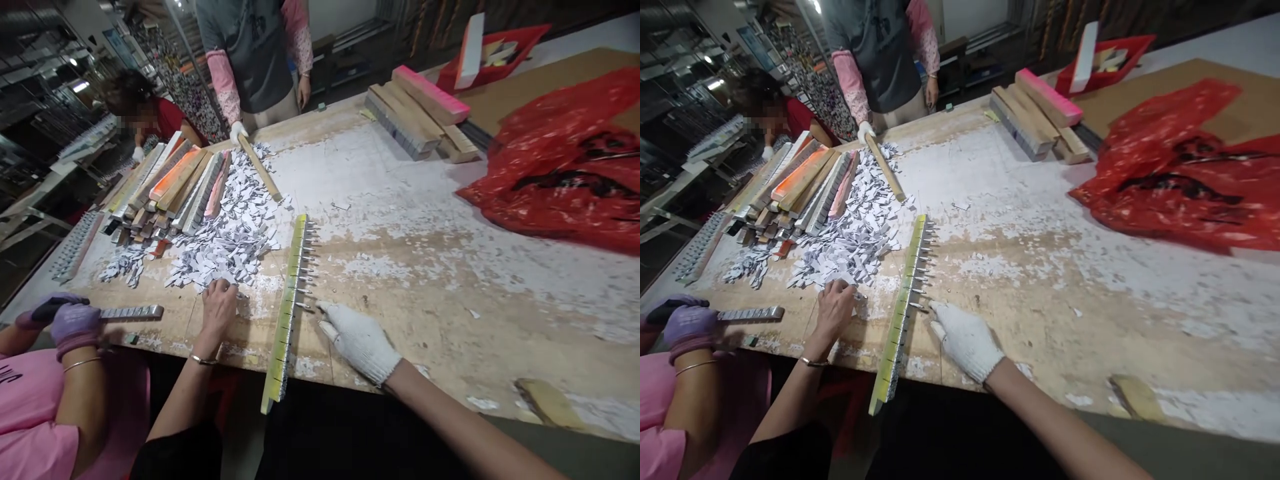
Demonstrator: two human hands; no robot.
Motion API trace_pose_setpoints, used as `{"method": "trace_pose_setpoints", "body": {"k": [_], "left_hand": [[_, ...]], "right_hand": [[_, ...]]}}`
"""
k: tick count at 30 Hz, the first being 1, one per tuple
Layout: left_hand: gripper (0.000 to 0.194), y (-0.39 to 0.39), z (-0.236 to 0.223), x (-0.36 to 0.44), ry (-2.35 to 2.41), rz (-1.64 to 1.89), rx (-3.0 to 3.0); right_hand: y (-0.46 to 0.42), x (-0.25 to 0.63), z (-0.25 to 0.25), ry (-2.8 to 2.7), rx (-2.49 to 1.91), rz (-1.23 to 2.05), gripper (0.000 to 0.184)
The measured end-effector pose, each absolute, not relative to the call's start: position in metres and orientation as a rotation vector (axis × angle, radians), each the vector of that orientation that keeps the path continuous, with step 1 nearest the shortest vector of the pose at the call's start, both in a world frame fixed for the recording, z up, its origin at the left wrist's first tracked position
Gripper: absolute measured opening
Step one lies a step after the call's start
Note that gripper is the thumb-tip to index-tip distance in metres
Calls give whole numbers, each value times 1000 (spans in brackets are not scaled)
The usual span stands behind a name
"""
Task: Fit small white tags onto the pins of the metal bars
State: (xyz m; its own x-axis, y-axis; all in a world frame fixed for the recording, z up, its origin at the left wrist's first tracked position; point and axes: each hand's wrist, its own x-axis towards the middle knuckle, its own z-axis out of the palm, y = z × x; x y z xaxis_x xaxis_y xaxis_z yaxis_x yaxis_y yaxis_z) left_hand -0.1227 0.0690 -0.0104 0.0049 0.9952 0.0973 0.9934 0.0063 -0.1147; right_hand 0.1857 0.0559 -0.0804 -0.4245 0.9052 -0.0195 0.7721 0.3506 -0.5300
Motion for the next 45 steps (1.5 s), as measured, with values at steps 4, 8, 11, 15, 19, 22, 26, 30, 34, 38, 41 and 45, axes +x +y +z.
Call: {"method": "trace_pose_setpoints", "body": {"k": [4,8,11,15,19,22,26,30,34,38,41,45], "left_hand": [[21,50,-4,-95,-2305,-692,-2292],[21,24,3,-46,-2869,-1307,-2696],[30,17,4,-25,-3090,-1396,-2676],[44,21,-3,-26,-2730,-1060,-2422],[51,25,-19,-28,-2558,-719,-2467],[34,26,-30,-32,-2581,-757,-2483],[35,28,-38,-41,-2659,-968,-2505],[35,28,-39,-42,-2678,-1027,-2495],[29,26,-42,-32,-2559,-947,-2449],[31,23,-51,-24,-2338,-996,-2459],[33,22,-55,-21,-2222,-1017,-2492],[35,25,-53,-19,-2222,-1013,-2498]], "right_hand": [[54,187,-62,-2306,-1388,664,41],[46,180,-41,-2454,-1056,500,45],[45,174,-39,-2589,-1051,524,29],[54,167,-41,-2688,-1457,662,19],[62,156,-38,-2709,-1624,771,18],[62,149,-39,-2699,-1600,711,22],[57,145,-47,-2721,-1515,610,26],[57,143,-52,-2745,-1497,511,24],[62,141,-51,-2800,-1424,496,19],[68,139,-48,-2816,-1449,606,15],[70,136,-46,-2788,-1441,634,16],[74,135,-47,-2801,-1445,628,18]]}}
